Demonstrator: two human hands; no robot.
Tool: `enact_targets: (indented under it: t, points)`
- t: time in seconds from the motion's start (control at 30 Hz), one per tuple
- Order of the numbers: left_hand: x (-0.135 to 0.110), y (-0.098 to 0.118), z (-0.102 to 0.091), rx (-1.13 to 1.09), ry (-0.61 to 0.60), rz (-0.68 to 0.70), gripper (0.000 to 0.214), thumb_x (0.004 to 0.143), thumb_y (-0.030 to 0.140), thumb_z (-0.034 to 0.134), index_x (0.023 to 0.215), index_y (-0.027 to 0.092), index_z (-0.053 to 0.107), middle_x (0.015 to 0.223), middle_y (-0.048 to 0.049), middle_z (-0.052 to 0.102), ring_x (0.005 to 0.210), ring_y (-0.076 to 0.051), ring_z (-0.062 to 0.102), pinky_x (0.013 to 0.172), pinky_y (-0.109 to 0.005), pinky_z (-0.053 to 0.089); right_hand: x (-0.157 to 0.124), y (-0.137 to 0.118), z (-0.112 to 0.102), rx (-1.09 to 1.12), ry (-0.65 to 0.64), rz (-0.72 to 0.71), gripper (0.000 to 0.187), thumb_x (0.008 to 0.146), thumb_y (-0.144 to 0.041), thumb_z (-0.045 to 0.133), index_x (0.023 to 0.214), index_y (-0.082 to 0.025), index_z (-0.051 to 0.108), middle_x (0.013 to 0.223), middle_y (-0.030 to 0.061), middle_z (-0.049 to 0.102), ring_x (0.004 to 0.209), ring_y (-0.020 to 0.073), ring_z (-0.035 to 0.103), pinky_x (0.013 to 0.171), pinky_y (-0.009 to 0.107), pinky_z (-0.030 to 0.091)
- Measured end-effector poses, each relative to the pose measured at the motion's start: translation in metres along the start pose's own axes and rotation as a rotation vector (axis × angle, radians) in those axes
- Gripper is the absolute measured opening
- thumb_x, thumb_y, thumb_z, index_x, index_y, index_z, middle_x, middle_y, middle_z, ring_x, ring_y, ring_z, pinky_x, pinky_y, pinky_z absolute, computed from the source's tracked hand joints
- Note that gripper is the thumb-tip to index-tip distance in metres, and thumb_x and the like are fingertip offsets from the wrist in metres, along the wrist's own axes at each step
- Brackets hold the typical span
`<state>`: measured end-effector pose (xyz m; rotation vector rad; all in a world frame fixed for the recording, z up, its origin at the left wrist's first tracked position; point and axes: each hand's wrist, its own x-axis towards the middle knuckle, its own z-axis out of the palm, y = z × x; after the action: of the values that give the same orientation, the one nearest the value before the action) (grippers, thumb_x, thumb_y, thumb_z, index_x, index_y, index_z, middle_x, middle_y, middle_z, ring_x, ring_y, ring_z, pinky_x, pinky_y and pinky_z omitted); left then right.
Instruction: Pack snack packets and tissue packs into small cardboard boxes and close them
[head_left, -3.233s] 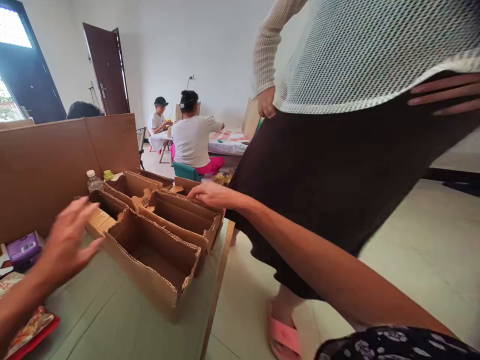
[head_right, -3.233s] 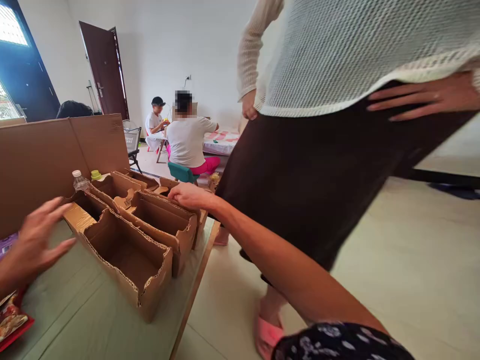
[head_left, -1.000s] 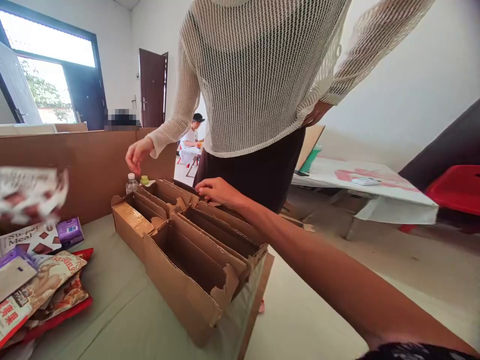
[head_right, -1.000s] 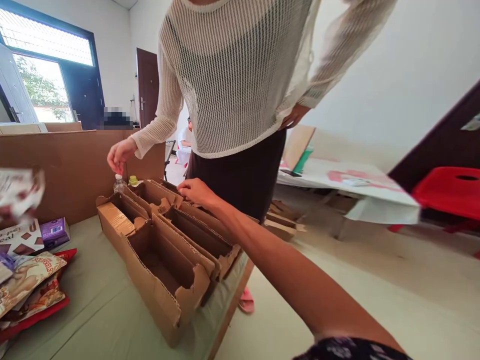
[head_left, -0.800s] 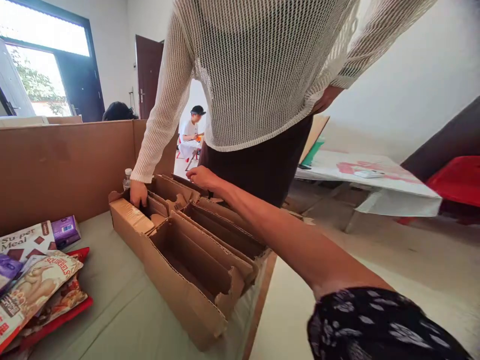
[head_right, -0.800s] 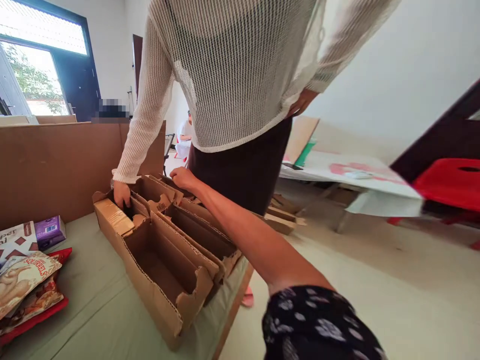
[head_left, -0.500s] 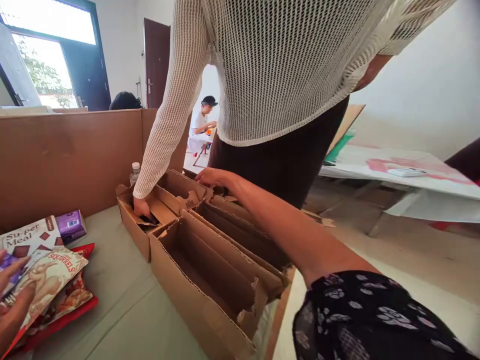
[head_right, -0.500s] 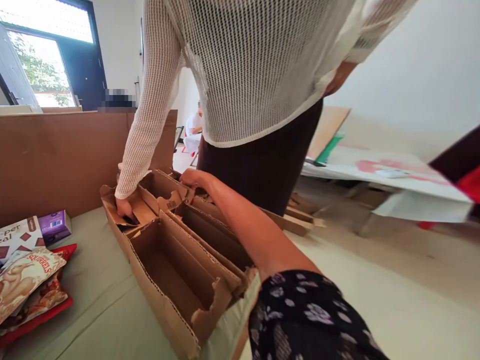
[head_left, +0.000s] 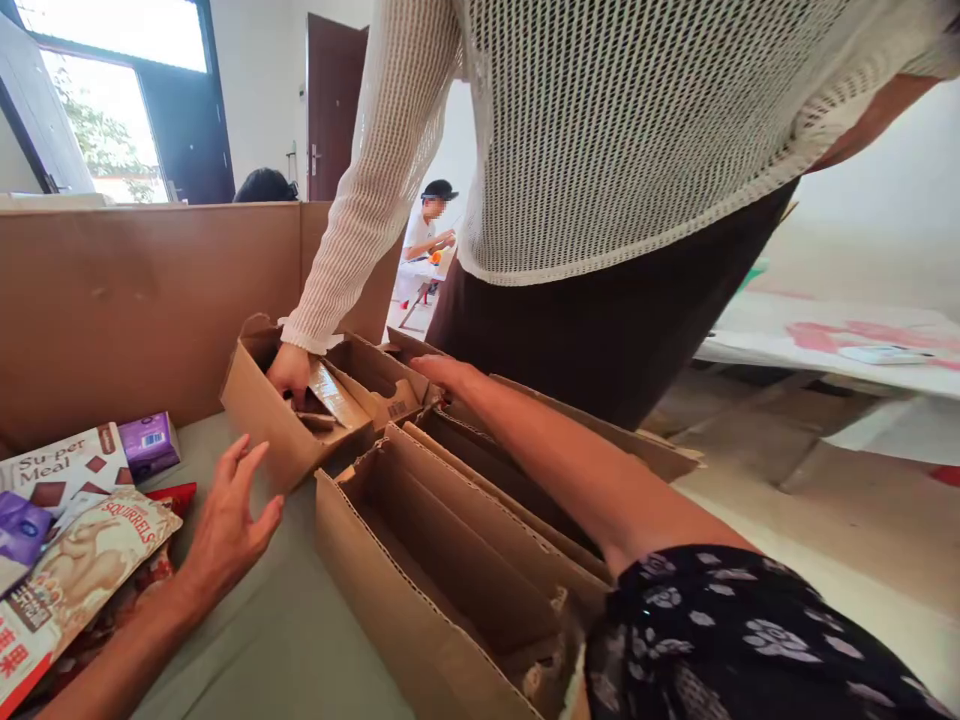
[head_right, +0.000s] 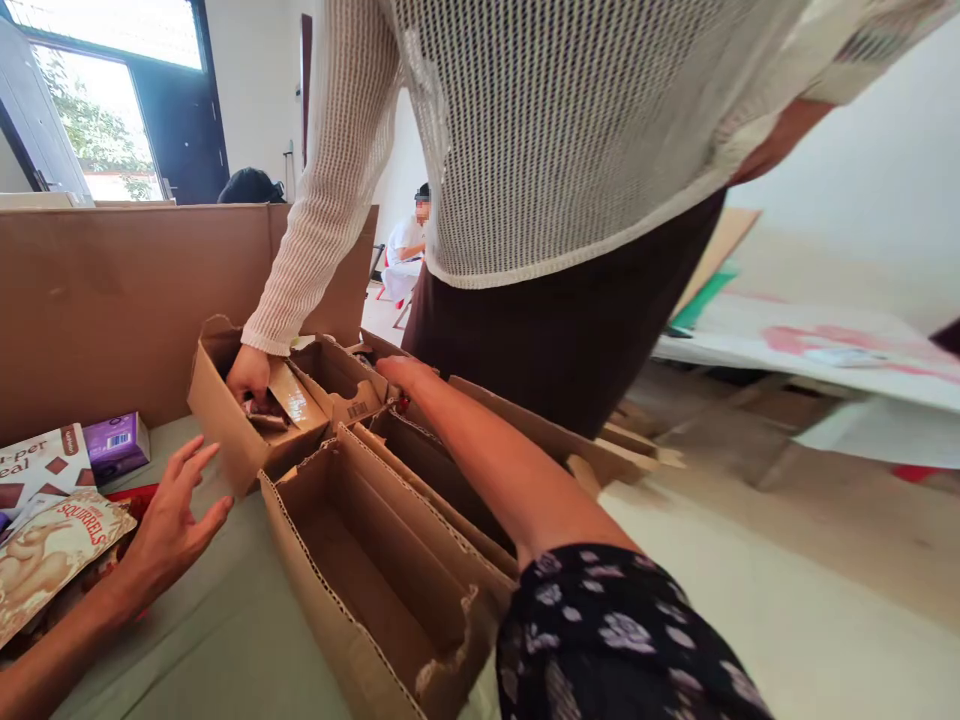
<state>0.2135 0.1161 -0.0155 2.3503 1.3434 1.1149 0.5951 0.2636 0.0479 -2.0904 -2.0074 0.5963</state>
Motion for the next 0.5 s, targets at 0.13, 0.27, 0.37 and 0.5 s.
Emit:
enact_targets:
  t: [0.13, 0.27, 0.37, 0.5]
  points:
    - [0.005, 0.001, 0.017, -0.071, 0.045, -0.041, 0.05, 0.09, 0.038, 0.06, 0.137, 0.023, 0.05, 0.146, -0.0152, 0.05, 0.136, -0.031, 0.052, 0.107, -0.052, 0.052, -0.002, -0.004, 0.0, -0.209, 0.034, 0.076, 0.037, 0.098, -0.037, 0.065, 0.129, -0.017, 0.062, 0.132, 0.012, 0.062, 0.113, 0.0246, 0.064, 0.094, 0.044, 0.056]
    - [0.025, -0.009, 0.02, -0.132, 0.135, -0.121, 0.089, 0.078, 0.054, 0.073, 0.15, 0.019, 0.033, 0.16, -0.0216, 0.029, 0.153, -0.038, 0.026, 0.122, -0.062, 0.029, -0.003, -0.014, -0.003, -0.312, 0.033, 0.093, 0.039, 0.098, -0.037, 0.065, 0.129, -0.016, 0.061, 0.131, 0.0119, 0.062, 0.112, 0.0247, 0.065, 0.094, 0.045, 0.057]
    - [0.045, -0.023, 0.025, -0.194, 0.149, -0.179, 0.12, 0.063, 0.061, 0.082, 0.157, 0.017, 0.021, 0.165, -0.0247, 0.018, 0.156, -0.042, 0.016, 0.124, -0.065, 0.021, -0.006, -0.02, -0.006, -0.341, 0.021, 0.101, 0.037, 0.098, -0.038, 0.065, 0.128, -0.017, 0.062, 0.13, 0.0104, 0.063, 0.111, 0.0247, 0.065, 0.093, 0.044, 0.057]
    - [0.057, -0.035, 0.046, -0.29, 0.158, -0.214, 0.127, 0.057, 0.055, 0.087, 0.158, 0.017, 0.019, 0.161, -0.0231, 0.028, 0.152, -0.042, 0.027, 0.124, -0.061, 0.024, -0.009, -0.026, -0.012, -0.349, 0.035, 0.129, 0.035, 0.098, -0.039, 0.064, 0.126, -0.017, 0.064, 0.128, 0.0089, 0.064, 0.109, 0.0247, 0.066, 0.091, 0.043, 0.058]
